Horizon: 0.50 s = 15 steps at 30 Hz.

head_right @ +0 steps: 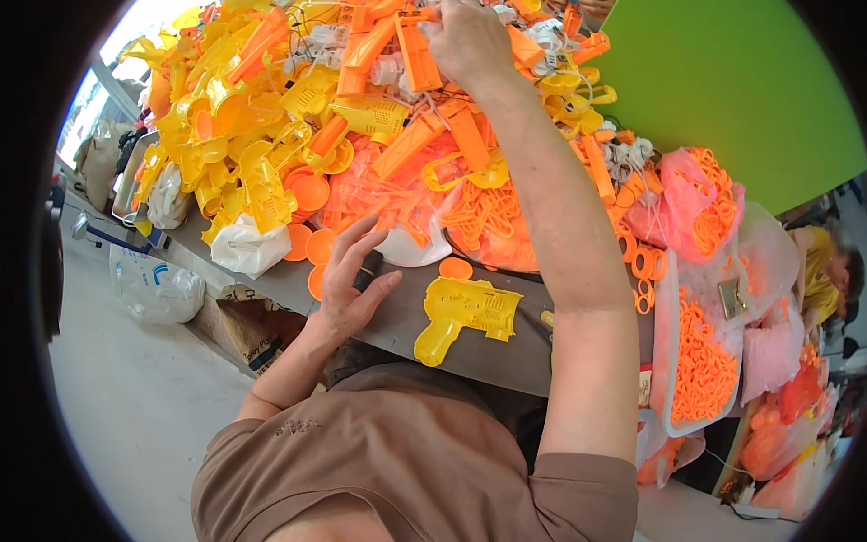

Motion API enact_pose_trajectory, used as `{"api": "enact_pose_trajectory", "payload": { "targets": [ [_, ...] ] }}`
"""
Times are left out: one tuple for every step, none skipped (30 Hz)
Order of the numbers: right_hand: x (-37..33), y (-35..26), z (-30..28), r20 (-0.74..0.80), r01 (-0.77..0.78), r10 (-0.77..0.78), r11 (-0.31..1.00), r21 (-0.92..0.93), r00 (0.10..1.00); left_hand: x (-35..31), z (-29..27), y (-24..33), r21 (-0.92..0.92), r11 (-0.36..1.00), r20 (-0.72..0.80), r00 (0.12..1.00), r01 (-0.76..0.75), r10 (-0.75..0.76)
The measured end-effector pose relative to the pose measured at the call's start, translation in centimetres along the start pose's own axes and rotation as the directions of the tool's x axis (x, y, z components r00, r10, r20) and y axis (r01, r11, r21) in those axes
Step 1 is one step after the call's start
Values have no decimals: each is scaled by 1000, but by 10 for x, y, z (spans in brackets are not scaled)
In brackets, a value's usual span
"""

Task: Assembling plastic toy guns by connecting various internal and external components at a workbench.

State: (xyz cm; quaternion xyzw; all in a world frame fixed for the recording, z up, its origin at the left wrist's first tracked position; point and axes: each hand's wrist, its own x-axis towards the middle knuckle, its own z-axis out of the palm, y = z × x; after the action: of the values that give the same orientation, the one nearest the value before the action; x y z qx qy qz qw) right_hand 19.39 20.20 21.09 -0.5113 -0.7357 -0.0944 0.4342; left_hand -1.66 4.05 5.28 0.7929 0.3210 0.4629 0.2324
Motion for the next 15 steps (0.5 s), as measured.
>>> {"api": "enact_pose_trajectory", "payload": {
  "targets": [
    [10, 2, 5, 3, -41, 41, 999, -16, 999, 2, -1, 1, -1, 1000, -1, 1000, -9, 9],
    [21, 9, 10, 6, -82, 82, 996, -30, 997, 4, -1, 3, -5, 1000, -1, 1000, -18, 18],
    [33, 24, 21, -84, -21, 11, 992, -123, 996, 4, -2, 4, -8, 1000, -1, 1000, -26, 26],
    [45, 31, 26, -84, -15, 5, 993, -118, 996, 4, -3, 3, -2, 1000, -7, 1000, -25, 25],
    [55, 35, 30, -68, -125, 129, 991, 54, 989, 1, -5, 2, 2, 1000, -8, 1000, -19, 19],
    [65, 40, 33, -28, -234, 246, 947, 221, 969, -1, -7, 1, 6, 1000, -10, 1000, -13, 13],
    [75, 53, 33, -27, -230, 242, 947, 223, 970, -1, -9, 1, 13, 1000, -13, 1000, -18, 18],
    [83, 65, 31, 44, -219, 222, 879, 423, 974, -2, -11, 0, 15, 1000, -19, 1000, -19, 19],
    [93, 74, 34, 111, -215, 186, 768, 603, 976, -4, -13, 0, 9, 1000, -19, 1000, -7, 7],
    [102, 75, 45, 115, -213, 181, 766, 606, 977, -5, -15, -1, 5, 1000, -18, 1000, 10, -10],
    [112, 73, 58, -90, -49, 84, 941, 334, 992, -7, -16, -2, 6, 1000, -28, 1000, 11, -11],
    [121, 72, 69, -252, 77, -75, 997, 0, 965, -9, -16, -3, 10, 1000, -35, 999, 15, -15],
    [133, 81, 75, -2, -104, 107, 969, -224, 994, -10, -15, -5, 8, 1000, -31, 999, 12, -11],
    [147, 109, 77, -19, -116, 114, 962, -246, 993, -8, -14, -6, -13, 1000, -11, 1000, -17, 17],
    [158, 136, 78, 94, -59, 120, 869, -491, 988, -4, -12, -7, -30, 999, 8, 999, -38, 39]
  ]
}}
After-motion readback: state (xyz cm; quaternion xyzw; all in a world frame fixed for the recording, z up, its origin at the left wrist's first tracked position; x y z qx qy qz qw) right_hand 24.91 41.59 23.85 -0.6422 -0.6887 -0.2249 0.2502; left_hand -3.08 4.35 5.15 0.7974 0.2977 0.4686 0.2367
